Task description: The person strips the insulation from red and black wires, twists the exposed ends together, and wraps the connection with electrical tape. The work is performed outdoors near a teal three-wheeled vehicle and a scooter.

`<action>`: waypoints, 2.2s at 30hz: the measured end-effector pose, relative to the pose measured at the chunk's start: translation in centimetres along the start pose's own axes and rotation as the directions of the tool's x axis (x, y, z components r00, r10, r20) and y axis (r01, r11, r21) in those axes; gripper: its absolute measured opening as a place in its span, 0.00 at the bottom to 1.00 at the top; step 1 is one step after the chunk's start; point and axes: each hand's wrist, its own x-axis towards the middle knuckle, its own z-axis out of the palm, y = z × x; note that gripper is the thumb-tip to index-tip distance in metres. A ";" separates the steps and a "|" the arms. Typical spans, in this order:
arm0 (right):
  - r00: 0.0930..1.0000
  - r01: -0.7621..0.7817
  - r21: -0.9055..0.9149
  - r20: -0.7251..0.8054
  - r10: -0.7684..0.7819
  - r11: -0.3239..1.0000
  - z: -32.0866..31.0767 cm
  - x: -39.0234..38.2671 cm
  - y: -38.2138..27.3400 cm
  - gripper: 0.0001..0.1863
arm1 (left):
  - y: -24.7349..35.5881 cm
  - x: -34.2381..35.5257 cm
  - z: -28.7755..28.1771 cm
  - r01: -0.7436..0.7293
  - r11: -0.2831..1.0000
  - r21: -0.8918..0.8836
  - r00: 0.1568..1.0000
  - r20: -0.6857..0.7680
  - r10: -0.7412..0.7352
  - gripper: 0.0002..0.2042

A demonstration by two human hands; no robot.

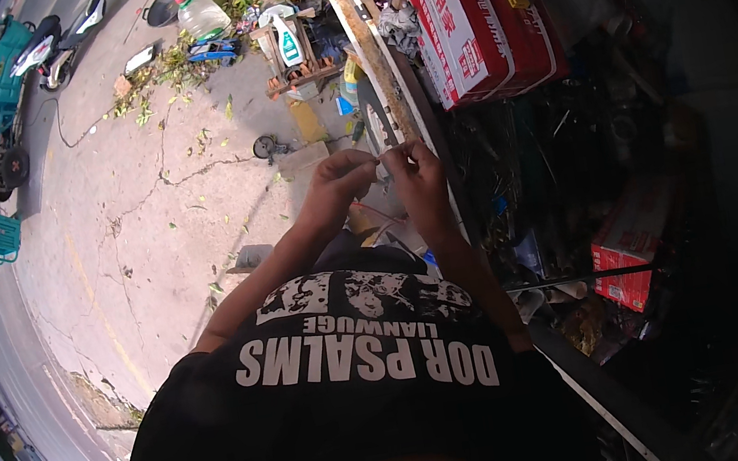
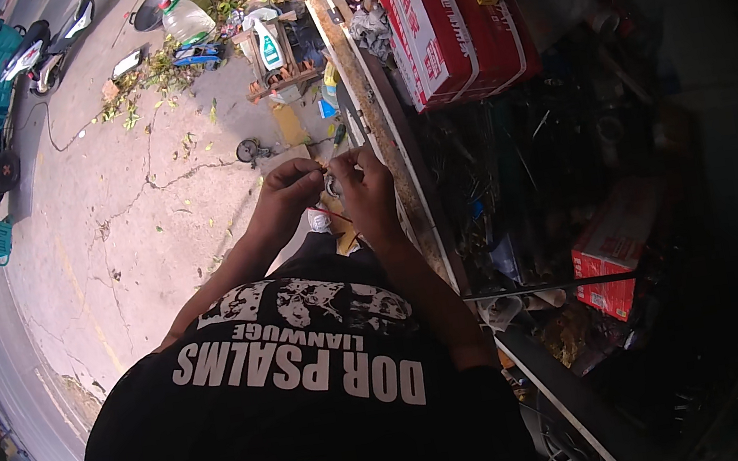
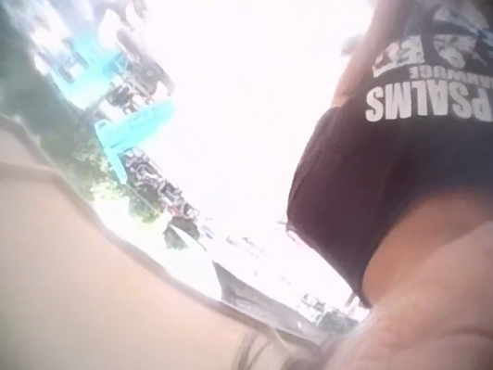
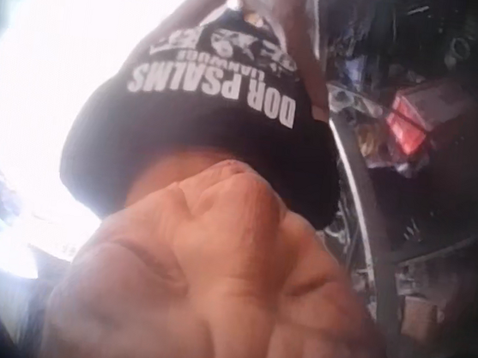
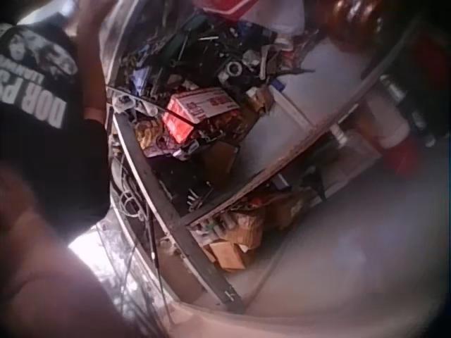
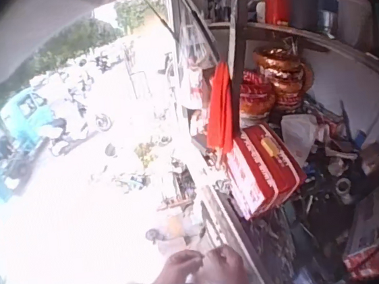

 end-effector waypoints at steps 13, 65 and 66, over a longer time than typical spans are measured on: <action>0.959 -0.060 -0.212 0.258 0.115 0.975 3.8 2.1 -1.8 0.10 | 1.6 -2.3 -4.2 -0.103 0.995 0.008 0.965 -0.241 0.102 0.04; 0.797 0.556 -0.361 0.487 -0.357 0.749 6.6 4.4 -3.5 0.06 | 4.5 -2.6 -7.7 0.029 0.982 0.188 0.954 -0.297 0.028 0.08; 0.802 0.547 -0.355 0.480 -0.355 0.758 6.6 4.5 -3.5 0.06 | 4.6 -2.6 -7.6 0.030 0.982 0.187 0.955 -0.297 0.027 0.08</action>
